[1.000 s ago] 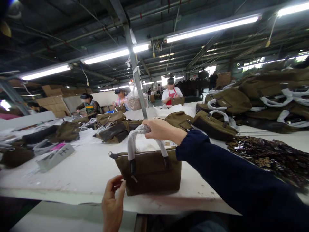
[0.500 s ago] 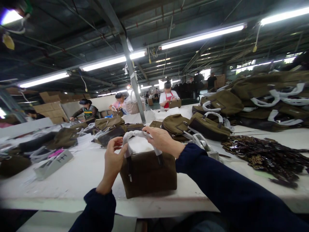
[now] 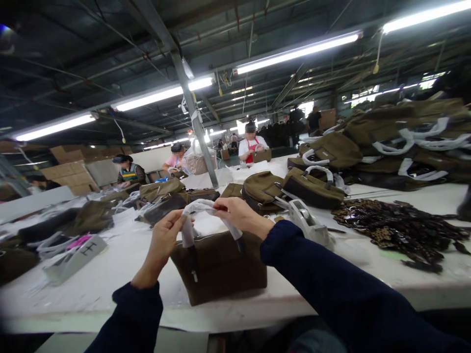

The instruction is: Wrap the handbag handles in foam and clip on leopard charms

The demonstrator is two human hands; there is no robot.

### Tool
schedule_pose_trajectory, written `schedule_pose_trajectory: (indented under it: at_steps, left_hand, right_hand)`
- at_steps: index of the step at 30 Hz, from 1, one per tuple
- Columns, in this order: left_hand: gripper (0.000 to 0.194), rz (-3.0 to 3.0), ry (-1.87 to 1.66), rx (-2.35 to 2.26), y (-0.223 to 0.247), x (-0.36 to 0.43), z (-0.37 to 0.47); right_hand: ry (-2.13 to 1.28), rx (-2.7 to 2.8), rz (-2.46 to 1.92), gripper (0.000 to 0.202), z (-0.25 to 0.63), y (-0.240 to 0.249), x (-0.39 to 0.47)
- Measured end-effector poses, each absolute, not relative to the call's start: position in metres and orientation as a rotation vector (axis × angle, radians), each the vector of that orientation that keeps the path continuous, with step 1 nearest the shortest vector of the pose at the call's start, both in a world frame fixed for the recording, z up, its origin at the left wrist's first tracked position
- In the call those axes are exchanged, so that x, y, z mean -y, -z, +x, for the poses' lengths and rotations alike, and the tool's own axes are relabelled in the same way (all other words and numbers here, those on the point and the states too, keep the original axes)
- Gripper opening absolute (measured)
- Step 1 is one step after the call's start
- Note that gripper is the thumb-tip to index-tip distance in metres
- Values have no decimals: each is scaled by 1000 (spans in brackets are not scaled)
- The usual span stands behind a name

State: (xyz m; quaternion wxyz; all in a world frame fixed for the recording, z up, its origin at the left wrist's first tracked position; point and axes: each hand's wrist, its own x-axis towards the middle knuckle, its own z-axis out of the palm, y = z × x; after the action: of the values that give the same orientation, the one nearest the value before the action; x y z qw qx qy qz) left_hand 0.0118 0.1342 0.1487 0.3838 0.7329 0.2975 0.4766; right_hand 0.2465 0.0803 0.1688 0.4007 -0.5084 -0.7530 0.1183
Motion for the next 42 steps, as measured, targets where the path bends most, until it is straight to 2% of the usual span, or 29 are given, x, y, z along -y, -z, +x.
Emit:
schedule_pose_trajectory:
  at_steps: [4,7,13,20,25,29,33,35,39,40,42]
  left_hand:
    - [27,1833,-793,-610,-159,-137,-2]
    - [26,1673,-601,-447,-160,-140,-8]
    - [38,1519,-716,-280,-142,-150,-6]
    - [37,1438,-818,-306,-137,-150,-3]
    - [29,1488,-828,-367,-144,-143,6]
    - [25,1555,-669,-388,-142,-127,9]
    - [30,1640,-636,-500,-145,-117,2]
    - [31,1727,-754,-600,-151,-119,-3]
    - [30,1922,-1263,-853,-166,-138,-2]
    - [31,1958,-1261,-862,-170,-143,0]
    - [31,1993,-1035,-795,-177,-151,6]
  right_hand:
    - [-828,1902,-1088,25,266,-173,-89]
    - [-1026,1889,-1052,27,278,-174,-89]
    - [-1349,1921,-900,33,284,-167,-80]
    - [-1345,1743,-785,28,282,-172,-79]
    - [-1393,1424,-593,33,276,-169,-90]
    - [-1250,1388,-817,44,280,-153,-95]
    - [-1113,1500,-992,42,294,-153,-82]
    - [-1173,1582,-1011,40,300,-161,-75]
    - [-1322,1724,-1041,37,300,-180,-70]
    - [-1348,1752,-1054,37,298,-184,-71]
    - [-1355,1793,-1103,36,292,-190,-76]
